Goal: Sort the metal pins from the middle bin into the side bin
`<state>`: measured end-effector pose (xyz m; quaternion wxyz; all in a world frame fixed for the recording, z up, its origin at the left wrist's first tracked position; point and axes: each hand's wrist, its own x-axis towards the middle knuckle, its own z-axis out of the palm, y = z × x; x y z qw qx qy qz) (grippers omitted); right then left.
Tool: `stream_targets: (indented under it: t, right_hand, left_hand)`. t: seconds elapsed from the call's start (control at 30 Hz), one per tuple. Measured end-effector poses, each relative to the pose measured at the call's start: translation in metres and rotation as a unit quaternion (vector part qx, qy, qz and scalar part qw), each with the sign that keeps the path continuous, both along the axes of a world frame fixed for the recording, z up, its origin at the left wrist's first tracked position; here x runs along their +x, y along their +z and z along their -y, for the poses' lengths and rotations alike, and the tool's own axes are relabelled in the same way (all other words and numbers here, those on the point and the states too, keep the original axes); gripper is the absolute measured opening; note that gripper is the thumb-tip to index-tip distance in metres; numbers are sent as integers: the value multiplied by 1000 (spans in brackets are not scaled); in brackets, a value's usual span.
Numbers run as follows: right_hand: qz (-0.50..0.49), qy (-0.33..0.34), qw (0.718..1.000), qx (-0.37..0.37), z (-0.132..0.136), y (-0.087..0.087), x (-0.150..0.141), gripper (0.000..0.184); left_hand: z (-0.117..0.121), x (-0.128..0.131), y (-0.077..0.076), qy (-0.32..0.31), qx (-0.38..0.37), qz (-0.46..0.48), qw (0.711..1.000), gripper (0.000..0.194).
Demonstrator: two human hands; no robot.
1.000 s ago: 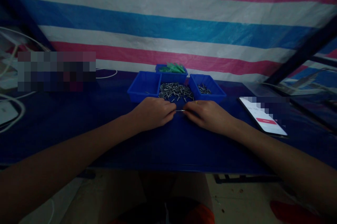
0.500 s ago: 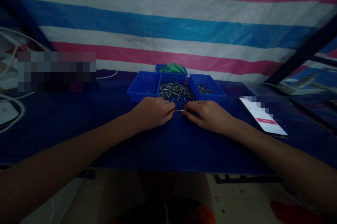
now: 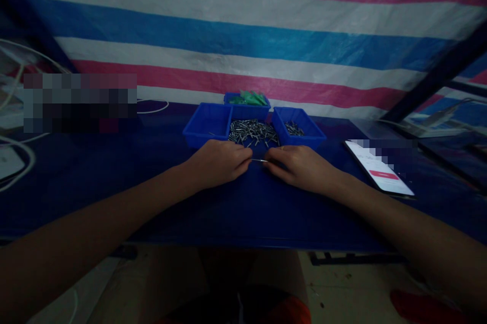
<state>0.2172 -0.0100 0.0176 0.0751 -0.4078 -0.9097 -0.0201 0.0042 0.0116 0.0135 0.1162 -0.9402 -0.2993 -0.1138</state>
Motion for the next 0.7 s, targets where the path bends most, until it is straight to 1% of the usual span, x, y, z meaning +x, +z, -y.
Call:
stream_targets:
  t: [0.33,0.7]
  right_hand:
    - [3,0,1000,1,1,2,-1,23]
    - [8,9,1000,2,1,2,-2,24]
  left_hand:
    - [-2,0,-4,2,-2,-5,1000,15]
    - [-1,0,-3,-2,5,-9,1000,16]
